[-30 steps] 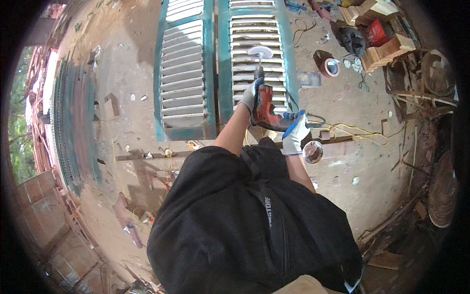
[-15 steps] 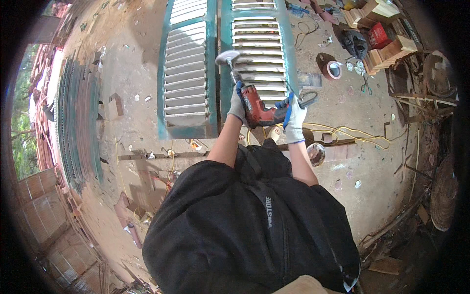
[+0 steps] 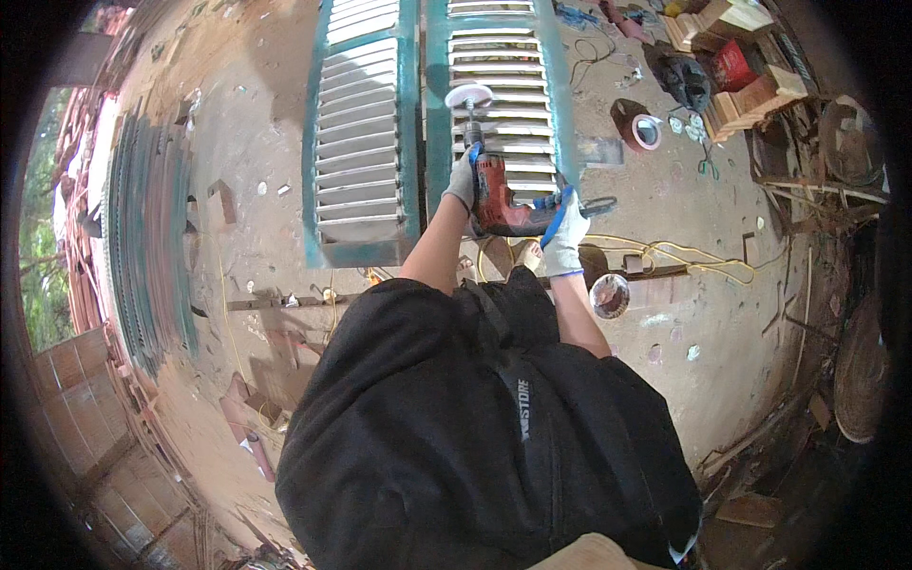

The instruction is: The person uses a handheld electric sander to sand the slats of two green wooden shutters placed on a workbench. The person moves the sander systematically across the slats, covering both shutters.

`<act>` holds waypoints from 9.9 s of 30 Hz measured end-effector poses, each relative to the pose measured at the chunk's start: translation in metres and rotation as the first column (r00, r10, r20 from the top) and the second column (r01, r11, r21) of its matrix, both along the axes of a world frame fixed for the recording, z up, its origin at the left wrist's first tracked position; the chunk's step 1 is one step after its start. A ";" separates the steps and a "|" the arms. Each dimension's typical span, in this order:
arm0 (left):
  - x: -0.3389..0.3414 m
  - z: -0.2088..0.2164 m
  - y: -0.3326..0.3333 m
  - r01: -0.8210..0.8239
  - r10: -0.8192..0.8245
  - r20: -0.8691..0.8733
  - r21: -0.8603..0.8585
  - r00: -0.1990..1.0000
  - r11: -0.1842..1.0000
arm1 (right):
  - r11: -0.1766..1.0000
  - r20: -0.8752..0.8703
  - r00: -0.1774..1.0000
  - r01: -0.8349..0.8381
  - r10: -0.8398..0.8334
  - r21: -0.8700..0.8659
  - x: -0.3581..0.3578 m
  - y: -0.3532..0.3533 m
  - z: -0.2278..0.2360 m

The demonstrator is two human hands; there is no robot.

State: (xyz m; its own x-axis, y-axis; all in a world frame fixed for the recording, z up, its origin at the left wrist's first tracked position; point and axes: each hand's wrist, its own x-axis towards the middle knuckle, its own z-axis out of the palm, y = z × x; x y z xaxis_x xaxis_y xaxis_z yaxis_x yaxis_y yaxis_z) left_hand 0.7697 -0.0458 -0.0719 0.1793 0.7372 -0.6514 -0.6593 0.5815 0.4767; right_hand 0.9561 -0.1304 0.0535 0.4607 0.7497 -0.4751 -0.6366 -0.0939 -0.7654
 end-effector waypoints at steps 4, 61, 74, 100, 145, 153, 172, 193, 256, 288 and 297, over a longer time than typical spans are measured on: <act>0.015 0.004 0.010 -0.016 -0.051 -0.306 -0.212 0.951 0.977 | 0.994 -0.075 0.995 0.057 -0.064 -0.090 0.012 0.003 -0.006; -0.035 -0.010 0.009 -0.224 0.144 -0.429 -0.142 0.892 0.964 | 0.998 -0.035 0.998 -0.058 0.057 -0.033 -0.025 0.018 -0.031; 0.078 0.046 0.041 0.004 -0.029 -0.293 -0.086 0.956 0.996 | 0.983 0.067 0.991 0.121 -0.113 -0.137 0.050 0.027 0.011; -0.086 0.037 0.122 -0.034 0.018 -0.248 -0.062 0.969 0.997 | 0.950 0.012 0.992 0.122 -0.124 -0.287 -0.094 0.112 0.014; -0.014 0.028 0.068 -0.032 0.025 -0.080 -0.085 0.996 0.996 | 0.998 -0.144 0.988 0.044 -0.050 -0.047 -0.009 0.073 -0.019; 0.032 0.020 0.108 0.111 -0.114 -0.023 -0.119 0.993 0.987 | 0.984 0.063 0.992 0.119 -0.112 -0.132 0.015 0.089 -0.010; 0.021 0.025 0.076 -0.111 0.085 -0.349 -0.057 0.933 0.992 | 0.982 -0.009 0.992 0.126 -0.129 -0.143 0.022 0.068 -0.046; 0.092 0.064 0.117 0.266 -0.225 -0.433 0.035 0.873 0.963 | 0.946 -0.076 0.948 0.298 -0.309 -0.127 0.058 0.075 -0.006; -0.087 0.035 0.140 -0.176 0.153 -0.386 -0.025 0.910 0.984 | 0.994 -0.015 0.996 -0.086 0.086 -0.060 -0.086 0.164 0.010; -0.074 0.064 0.112 -0.131 0.113 -0.428 -0.013 0.897 0.991 | 0.989 0.029 0.999 0.030 -0.026 -0.144 -0.069 0.133 -0.010; -0.061 0.035 0.114 -0.167 0.160 -0.288 0.001 0.944 0.986 | 0.997 -0.002 1.000 -0.026 0.026 -0.069 -0.061 0.133 -0.009</act>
